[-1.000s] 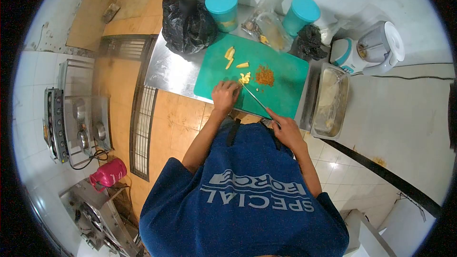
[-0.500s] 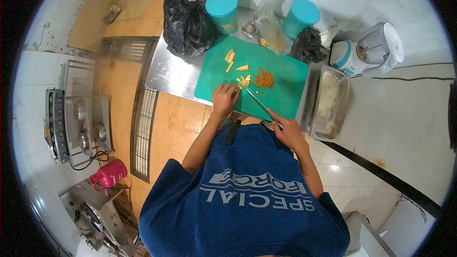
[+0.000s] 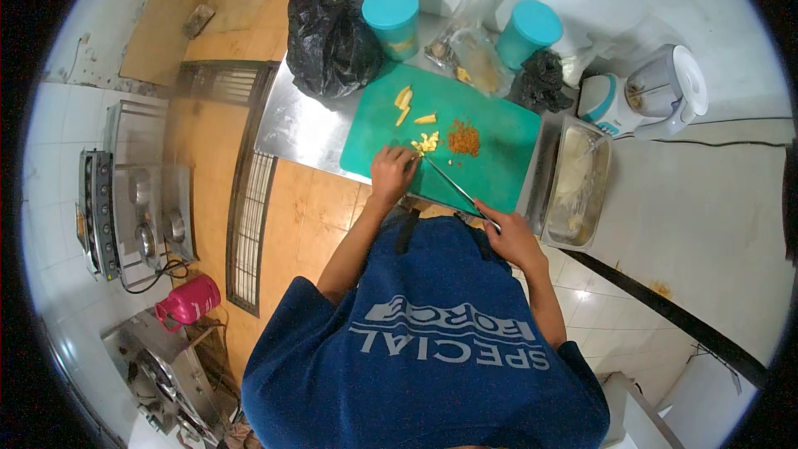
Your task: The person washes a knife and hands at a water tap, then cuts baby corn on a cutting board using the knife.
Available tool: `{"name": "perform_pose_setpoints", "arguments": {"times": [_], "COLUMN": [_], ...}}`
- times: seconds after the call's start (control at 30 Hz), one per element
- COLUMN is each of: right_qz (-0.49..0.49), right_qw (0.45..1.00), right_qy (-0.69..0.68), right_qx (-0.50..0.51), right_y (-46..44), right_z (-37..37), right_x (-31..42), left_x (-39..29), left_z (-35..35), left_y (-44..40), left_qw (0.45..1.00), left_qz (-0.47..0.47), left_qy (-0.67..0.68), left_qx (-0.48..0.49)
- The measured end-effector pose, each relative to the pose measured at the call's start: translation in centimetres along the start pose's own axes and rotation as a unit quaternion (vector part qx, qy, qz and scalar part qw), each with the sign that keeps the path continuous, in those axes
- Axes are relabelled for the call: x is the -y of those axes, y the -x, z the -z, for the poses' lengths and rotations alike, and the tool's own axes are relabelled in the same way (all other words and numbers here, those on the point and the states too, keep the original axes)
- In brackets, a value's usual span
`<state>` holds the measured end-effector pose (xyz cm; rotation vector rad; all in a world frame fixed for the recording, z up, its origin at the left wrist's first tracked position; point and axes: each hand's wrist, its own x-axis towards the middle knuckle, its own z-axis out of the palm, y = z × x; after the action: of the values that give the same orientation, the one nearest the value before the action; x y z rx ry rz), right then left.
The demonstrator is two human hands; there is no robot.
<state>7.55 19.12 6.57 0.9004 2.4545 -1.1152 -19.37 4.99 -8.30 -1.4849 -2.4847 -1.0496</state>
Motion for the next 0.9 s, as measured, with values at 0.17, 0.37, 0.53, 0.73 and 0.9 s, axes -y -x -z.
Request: {"name": "perform_pose_setpoints", "arguments": {"times": [0.17, 0.37, 0.53, 0.73, 0.9], "right_qz": [-0.008, 0.045, 0.040, 0.013, -0.008], "right_qw": [1.000, 0.998, 0.999, 0.999, 1.000], "right_qy": [-0.010, -0.035, -0.002, -0.015, -0.021], "right_qx": [-0.005, -0.038, -0.033, -0.027, 0.003], "right_y": [0.2, -1.1, -1.3, -0.2, 0.8], "right_z": [-0.2, -1.7, -2.2, -1.4, 0.2], "right_x": [0.3, 0.5, 0.6, 0.4, 0.2], "left_x": [-0.1, 0.1, 0.0, 0.3, 0.4], "left_z": [0.3, 0.3, 0.5, 0.3, 0.0], "left_y": [0.2, 0.5, 0.6, 0.5, 0.5], "left_qw": [0.999, 1.000, 1.000, 1.000, 1.000], "left_qz": [-0.016, -0.011, -0.007, -0.014, 0.003], "left_qy": [0.025, 0.018, 0.014, 0.018, 0.017], "left_qx": [-0.015, -0.004, 0.003, 0.002, -0.001]}}
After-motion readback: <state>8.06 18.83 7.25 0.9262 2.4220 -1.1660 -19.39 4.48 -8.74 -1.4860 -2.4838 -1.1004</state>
